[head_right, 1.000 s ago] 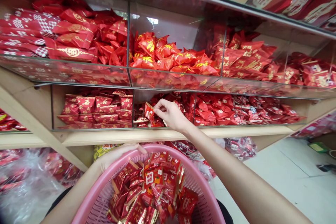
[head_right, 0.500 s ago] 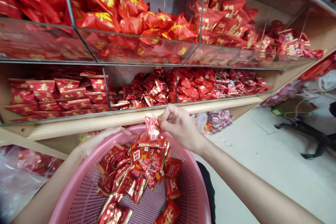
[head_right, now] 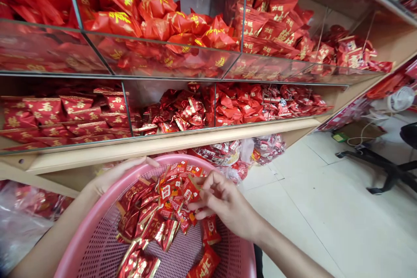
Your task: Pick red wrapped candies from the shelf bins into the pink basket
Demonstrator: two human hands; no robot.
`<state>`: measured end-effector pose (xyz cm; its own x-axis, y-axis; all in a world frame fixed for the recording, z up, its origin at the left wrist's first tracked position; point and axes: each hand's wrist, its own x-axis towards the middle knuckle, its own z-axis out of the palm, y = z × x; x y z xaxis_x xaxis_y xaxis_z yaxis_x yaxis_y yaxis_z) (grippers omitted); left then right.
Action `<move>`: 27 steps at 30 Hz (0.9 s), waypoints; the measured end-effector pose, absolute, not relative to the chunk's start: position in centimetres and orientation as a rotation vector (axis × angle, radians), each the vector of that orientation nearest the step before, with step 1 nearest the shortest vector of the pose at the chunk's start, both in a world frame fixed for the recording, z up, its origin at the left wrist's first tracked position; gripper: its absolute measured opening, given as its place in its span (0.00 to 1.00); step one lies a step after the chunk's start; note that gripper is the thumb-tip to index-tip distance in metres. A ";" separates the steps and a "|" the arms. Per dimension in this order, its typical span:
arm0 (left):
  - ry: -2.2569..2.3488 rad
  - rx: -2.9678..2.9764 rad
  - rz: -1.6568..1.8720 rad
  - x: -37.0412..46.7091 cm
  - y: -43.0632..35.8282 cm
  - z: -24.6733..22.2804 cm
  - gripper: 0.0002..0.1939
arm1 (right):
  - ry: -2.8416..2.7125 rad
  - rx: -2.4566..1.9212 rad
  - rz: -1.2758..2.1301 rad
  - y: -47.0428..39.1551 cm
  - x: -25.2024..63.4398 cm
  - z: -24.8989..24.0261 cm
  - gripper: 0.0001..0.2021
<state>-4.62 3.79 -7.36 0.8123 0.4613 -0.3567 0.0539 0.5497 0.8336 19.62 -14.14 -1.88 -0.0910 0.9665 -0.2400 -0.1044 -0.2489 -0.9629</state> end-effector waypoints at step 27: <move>0.650 0.987 0.256 -4.6 3.9 -7.3 0.14 | -1.696 -1.485 1.324 -17.8 20.2 -0.5 0.06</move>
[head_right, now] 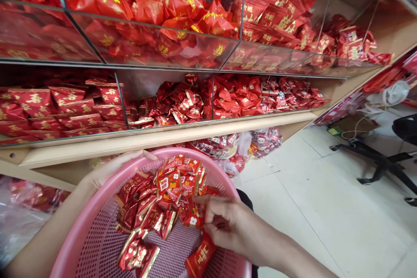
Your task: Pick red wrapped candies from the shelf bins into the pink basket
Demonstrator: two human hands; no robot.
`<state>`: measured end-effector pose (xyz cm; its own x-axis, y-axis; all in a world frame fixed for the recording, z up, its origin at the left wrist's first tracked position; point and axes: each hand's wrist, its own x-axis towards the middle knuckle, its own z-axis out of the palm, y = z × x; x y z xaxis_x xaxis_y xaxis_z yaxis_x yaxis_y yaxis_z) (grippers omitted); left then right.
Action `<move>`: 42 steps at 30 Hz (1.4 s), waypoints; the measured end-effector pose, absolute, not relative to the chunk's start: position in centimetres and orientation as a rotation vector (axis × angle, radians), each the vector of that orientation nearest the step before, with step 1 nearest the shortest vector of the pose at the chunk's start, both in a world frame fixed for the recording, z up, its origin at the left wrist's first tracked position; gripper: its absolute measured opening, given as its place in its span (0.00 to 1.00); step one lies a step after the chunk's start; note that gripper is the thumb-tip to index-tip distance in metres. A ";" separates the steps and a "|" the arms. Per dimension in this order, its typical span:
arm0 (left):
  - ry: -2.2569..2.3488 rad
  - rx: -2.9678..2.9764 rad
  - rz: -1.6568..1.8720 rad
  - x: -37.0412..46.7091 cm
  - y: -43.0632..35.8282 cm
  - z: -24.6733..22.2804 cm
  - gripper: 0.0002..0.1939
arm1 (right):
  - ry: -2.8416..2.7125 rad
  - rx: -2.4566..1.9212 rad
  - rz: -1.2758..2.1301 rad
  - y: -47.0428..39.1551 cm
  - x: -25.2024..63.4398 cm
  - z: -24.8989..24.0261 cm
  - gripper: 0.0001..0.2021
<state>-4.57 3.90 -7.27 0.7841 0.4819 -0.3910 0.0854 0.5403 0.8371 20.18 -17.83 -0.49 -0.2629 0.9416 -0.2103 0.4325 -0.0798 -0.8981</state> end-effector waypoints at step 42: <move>0.649 1.077 0.370 -4.6 3.6 -7.2 0.14 | -2.588 -1.840 -0.319 -15.4 20.3 -5.7 0.13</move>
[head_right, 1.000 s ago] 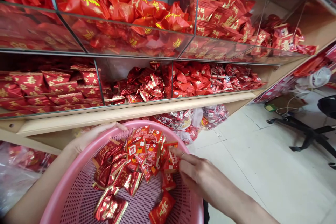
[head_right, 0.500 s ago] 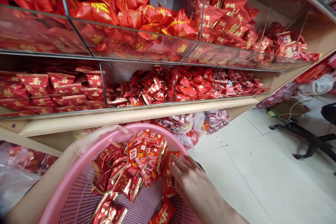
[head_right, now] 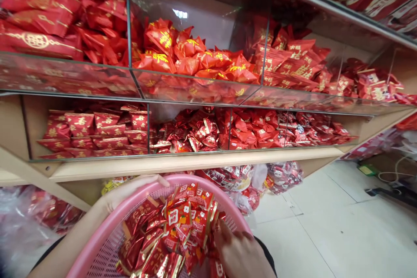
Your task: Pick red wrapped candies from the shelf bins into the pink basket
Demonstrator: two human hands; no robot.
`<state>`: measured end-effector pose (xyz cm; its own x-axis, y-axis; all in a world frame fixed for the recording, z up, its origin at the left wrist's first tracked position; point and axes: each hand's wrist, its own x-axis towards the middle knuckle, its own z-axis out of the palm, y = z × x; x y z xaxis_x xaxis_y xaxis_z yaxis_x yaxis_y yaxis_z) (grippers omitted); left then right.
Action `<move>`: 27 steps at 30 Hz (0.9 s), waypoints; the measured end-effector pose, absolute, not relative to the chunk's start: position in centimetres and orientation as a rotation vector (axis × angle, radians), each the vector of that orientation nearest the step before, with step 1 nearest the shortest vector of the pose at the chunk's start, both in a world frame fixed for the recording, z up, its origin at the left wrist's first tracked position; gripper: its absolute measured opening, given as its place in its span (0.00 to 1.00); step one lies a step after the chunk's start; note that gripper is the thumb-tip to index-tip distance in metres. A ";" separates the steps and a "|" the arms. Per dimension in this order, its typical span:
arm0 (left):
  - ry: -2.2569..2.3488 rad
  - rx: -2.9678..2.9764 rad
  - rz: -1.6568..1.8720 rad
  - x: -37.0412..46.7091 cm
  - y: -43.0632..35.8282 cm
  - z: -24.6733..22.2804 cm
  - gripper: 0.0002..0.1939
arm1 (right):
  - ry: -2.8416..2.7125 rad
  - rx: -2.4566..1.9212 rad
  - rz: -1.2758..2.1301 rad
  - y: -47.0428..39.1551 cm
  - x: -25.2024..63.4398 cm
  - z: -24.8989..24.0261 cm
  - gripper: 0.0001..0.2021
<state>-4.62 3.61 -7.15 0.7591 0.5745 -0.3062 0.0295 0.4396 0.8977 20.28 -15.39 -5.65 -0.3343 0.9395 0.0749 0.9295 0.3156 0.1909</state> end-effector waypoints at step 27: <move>0.651 1.121 0.394 -5.0 3.7 -7.0 0.15 | 3.042 2.019 -0.638 4.6 17.7 5.6 0.05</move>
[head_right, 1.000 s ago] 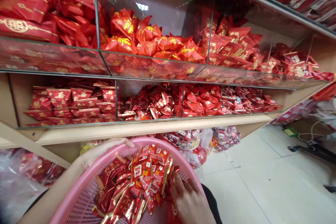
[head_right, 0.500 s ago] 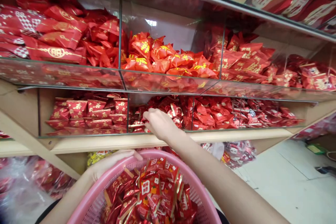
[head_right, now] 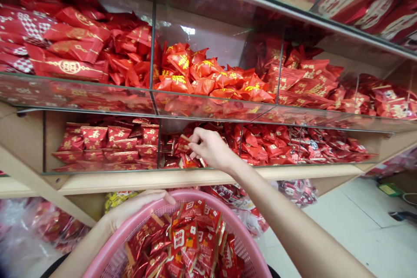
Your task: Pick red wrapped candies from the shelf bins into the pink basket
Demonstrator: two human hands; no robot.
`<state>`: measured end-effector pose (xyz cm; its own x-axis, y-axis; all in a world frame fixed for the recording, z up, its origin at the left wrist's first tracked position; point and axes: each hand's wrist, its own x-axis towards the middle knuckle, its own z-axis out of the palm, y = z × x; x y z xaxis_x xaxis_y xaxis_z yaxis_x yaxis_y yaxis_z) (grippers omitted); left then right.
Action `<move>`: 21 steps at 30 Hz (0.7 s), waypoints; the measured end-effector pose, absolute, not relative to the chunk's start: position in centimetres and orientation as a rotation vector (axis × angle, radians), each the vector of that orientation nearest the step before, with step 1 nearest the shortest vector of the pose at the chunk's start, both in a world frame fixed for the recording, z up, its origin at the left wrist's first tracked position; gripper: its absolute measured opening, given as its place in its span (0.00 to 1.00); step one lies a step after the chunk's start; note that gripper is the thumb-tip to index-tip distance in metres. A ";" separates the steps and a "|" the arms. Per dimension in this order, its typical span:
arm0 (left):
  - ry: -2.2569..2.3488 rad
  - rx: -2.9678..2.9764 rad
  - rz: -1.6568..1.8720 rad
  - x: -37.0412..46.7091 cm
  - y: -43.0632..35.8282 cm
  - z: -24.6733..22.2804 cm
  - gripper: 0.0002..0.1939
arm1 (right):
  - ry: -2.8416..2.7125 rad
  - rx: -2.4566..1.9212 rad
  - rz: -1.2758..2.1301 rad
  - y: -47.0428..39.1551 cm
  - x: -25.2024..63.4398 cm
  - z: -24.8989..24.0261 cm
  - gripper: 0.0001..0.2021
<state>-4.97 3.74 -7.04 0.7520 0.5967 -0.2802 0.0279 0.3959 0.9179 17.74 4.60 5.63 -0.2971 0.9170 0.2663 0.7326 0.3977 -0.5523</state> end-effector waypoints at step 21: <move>0.662 1.244 0.409 -4.9 3.9 -7.3 0.16 | -2.049 -2.082 -1.130 3.2 20.5 5.1 0.10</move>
<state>-4.94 3.91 -7.30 0.7482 0.6198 -0.2367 0.0659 0.2856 0.9561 20.48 3.20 5.15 -0.1165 0.8662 0.4859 0.8731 -0.1439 0.4658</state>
